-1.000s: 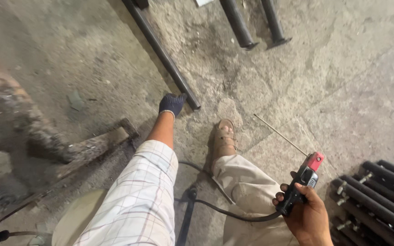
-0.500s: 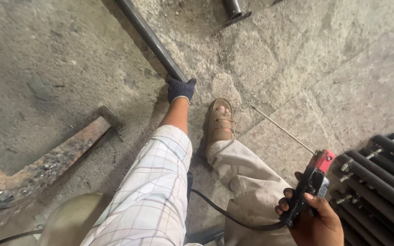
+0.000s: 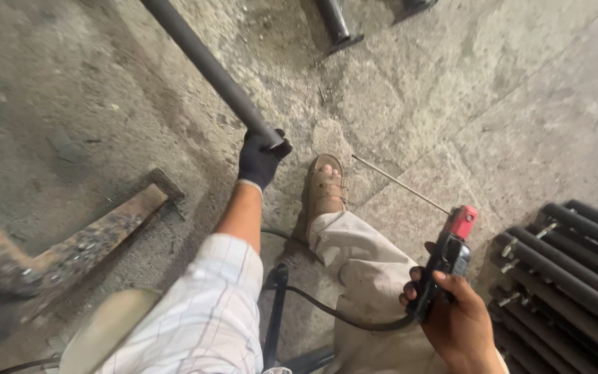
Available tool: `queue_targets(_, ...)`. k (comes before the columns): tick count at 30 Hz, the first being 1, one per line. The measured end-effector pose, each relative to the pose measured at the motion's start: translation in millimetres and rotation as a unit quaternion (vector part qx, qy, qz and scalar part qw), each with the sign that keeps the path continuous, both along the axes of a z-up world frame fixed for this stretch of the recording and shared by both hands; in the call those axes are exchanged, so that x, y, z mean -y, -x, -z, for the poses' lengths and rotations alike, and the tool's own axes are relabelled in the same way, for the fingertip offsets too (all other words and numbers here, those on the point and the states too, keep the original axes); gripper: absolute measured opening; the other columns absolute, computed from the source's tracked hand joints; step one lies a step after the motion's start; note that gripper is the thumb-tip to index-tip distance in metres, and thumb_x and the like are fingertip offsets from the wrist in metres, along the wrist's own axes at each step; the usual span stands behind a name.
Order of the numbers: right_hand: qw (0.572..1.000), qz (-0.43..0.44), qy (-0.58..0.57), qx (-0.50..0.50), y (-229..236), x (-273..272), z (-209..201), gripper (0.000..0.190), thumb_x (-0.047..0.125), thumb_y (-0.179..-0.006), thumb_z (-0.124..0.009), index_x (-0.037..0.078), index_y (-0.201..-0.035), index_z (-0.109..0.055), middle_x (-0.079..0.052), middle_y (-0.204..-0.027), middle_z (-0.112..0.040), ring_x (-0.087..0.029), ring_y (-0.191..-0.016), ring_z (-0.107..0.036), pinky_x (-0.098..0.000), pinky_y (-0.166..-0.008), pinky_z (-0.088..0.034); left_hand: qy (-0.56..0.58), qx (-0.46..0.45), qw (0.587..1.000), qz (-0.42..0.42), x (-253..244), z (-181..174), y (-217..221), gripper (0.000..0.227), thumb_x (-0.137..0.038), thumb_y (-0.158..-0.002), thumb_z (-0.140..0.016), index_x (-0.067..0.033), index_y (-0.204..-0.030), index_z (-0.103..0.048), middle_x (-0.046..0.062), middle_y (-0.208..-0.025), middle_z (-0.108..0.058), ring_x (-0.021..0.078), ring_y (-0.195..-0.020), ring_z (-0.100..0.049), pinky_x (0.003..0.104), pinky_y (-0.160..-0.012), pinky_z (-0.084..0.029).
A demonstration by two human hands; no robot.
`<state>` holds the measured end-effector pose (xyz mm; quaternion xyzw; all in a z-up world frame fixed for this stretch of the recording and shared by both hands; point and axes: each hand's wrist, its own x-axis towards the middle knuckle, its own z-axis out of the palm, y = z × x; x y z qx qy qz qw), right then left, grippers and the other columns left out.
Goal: The person welds metal pipes together using a welding tool while holding components in place with a gloved hand. They pick up small metal pieces from a yellow bowl and weld them to the pipe structure.
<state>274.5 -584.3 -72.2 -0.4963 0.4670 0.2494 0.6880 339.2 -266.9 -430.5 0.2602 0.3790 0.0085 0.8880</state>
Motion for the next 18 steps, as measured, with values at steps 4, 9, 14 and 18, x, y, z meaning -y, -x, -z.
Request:
queue_targets(4, 0.999, -0.014, -0.004, 0.032, -1.0, -5.8, 6.1, 0.049, 0.02, -0.09, -0.055, 0.011, -0.138, -0.052, -0.012, -0.092, -0.062, -0.028, -0.076, -0.06, -0.0456, -0.071, -0.051, 0.007, -0.039, 0.996, -0.083, -10.9, -48.2, 4.3, 0.036, -0.011, -0.089, -0.078, -0.0078, -0.113, -0.051, 0.008, -0.087, -0.054, 0.0213, -0.067, -0.06, 0.038, -0.058, -0.057)
queue_targets(9, 0.995, -0.034, -0.039, 0.081, 5.7, -14.9, 14.3, 0.039, 0.02, -0.092, -0.058, 0.014, -0.131, -0.054, -0.011, -0.09, -0.061, -0.026, -0.073, -0.058, -0.044, -0.069, -0.051, -0.044, -0.049, 0.995, -0.074, -56.9, -136.8, 18.1, 0.036, -0.005, -0.082, -0.076, -0.0123, -0.108, -0.051, 0.004, -0.082, -0.059, 0.0201, -0.063, -0.062, 0.035, -0.053, -0.056)
queue_targets(14, 0.994, -0.052, -0.038, 0.084, 12.6, -40.2, 7.2, 0.033, 0.02, -0.09, -0.062, 0.015, -0.121, -0.054, -0.009, -0.086, -0.059, -0.025, -0.069, -0.056, -0.0412, -0.064, -0.05, -0.034, 0.045, 0.997, -0.055, -130.6, -255.0, 51.4, 0.021, -0.009, -0.085, -0.074, -0.007, -0.098, -0.058, 0.008, -0.075, -0.061, 0.023, -0.059, -0.063, 0.035, -0.05, -0.053)
queue_targets(18, 0.99, -0.082, -0.047, 0.101, 12.5, -55.6, 11.7, 0.029, 0.022, -0.09, -0.066, 0.013, -0.113, -0.051, -0.009, -0.086, -0.056, -0.025, -0.069, -0.055, -0.041, -0.063, -0.049, 0.067, 0.149, 0.986, -0.028, -170.4, -338.5, 119.1, 0.026, -0.023, -0.093, -0.071, 0.0, -0.097, -0.059, 0.011, -0.076, -0.063, 0.0217, -0.06, -0.063, 0.032, -0.051, -0.051)
